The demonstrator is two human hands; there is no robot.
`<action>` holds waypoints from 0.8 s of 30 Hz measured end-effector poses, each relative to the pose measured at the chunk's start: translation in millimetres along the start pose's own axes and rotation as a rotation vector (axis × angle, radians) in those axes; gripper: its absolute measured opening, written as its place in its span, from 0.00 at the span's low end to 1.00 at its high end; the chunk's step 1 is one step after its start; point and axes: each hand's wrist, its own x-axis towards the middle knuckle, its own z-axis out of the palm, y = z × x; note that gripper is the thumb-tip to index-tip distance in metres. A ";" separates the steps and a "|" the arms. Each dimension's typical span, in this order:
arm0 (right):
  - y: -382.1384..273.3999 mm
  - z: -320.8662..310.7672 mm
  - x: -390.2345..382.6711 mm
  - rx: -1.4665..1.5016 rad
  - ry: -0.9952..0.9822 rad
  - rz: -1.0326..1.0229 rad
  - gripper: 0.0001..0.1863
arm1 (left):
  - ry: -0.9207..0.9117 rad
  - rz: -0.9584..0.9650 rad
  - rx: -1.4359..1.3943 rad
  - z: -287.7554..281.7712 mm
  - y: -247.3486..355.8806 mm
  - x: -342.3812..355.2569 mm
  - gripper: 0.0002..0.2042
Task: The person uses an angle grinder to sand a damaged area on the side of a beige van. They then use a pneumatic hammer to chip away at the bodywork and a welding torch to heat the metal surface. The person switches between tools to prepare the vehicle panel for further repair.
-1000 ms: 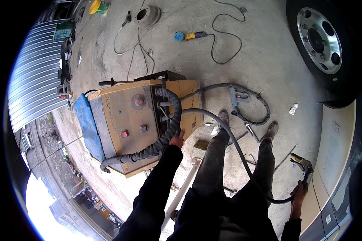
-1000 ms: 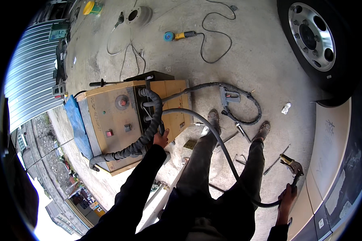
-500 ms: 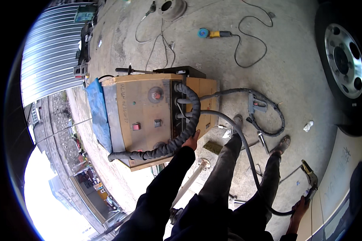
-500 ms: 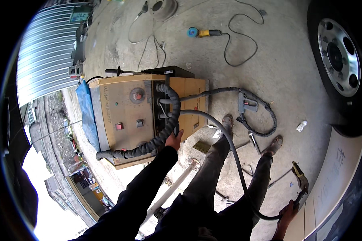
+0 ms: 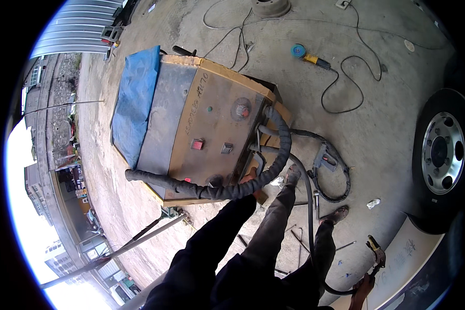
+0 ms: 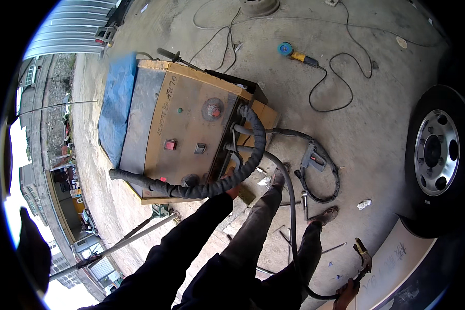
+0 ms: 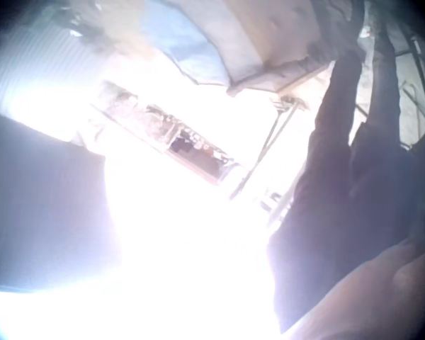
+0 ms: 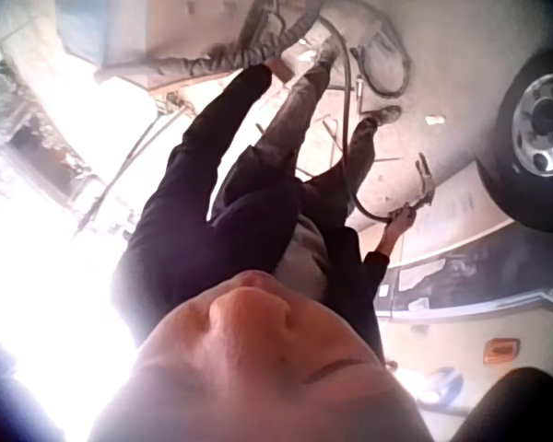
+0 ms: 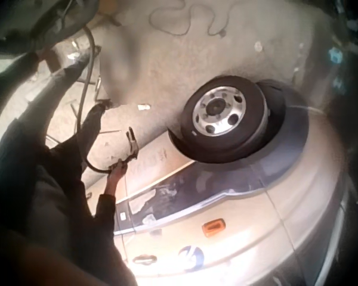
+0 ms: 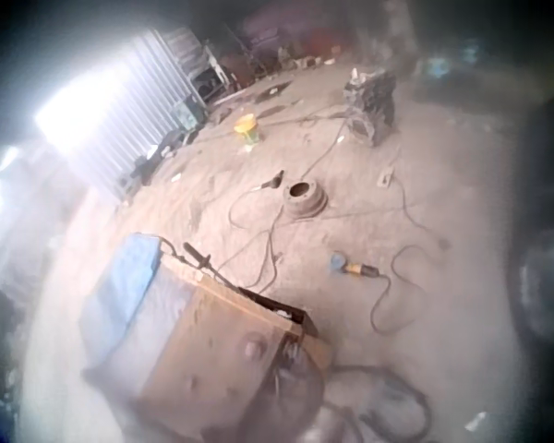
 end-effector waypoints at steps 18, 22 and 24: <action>29.3 -5.2 4.8 -0.017 -0.083 0.046 0.08 | 0.241 0.366 0.283 71.7 -86.9 16.0 0.14; 37.2 -14.7 7.6 0.028 -0.042 0.035 0.08 | 0.182 0.200 0.183 76.0 -63.3 24.9 0.14; 36.6 -14.2 8.0 0.040 -0.041 0.033 0.08 | 0.168 0.151 0.133 72.8 -65.4 25.0 0.14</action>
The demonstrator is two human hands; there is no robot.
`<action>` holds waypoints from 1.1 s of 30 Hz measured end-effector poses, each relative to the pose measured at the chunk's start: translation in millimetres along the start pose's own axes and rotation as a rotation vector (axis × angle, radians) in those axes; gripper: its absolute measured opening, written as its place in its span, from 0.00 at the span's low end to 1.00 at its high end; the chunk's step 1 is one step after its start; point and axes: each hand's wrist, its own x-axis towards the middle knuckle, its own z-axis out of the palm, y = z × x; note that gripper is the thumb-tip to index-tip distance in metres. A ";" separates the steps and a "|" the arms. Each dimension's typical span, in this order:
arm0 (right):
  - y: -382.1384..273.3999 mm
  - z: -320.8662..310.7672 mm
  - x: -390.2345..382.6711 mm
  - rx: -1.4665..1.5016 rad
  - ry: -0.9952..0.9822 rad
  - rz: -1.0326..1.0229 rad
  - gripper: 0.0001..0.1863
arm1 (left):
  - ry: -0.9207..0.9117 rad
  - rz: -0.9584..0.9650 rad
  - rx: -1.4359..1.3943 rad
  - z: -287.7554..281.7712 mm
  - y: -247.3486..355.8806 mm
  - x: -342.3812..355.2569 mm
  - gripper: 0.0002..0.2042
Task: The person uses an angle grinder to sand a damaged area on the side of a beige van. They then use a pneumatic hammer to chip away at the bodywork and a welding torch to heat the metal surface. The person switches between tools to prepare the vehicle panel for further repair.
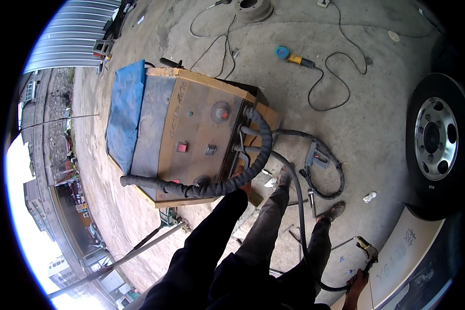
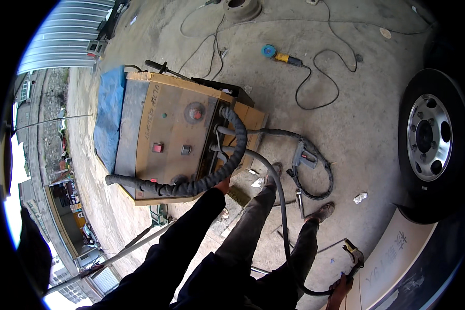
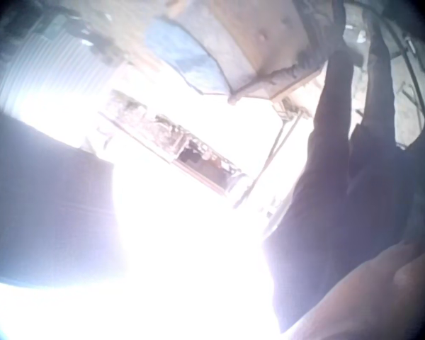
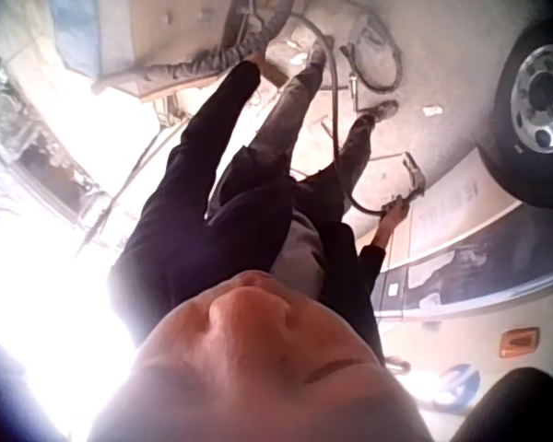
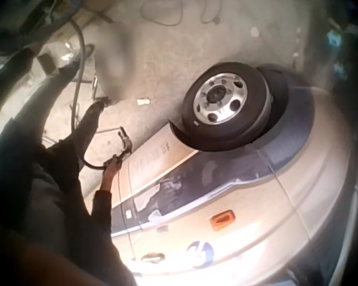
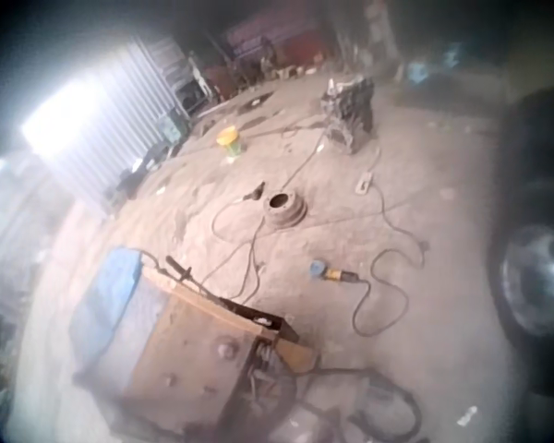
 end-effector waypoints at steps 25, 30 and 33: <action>12.6 -40.4 -12.8 0.229 -0.003 -0.014 0.11 | -0.463 -0.540 -0.717 -129.0 59.9 17.3 0.13; 33.6 -61.5 -11.3 0.258 0.047 0.071 0.10 | -0.509 -0.555 -0.702 -122.8 71.5 14.9 0.12; 31.4 -68.4 -13.7 0.259 0.049 0.060 0.10 | -0.557 -0.558 -0.680 -124.6 80.0 -1.7 0.11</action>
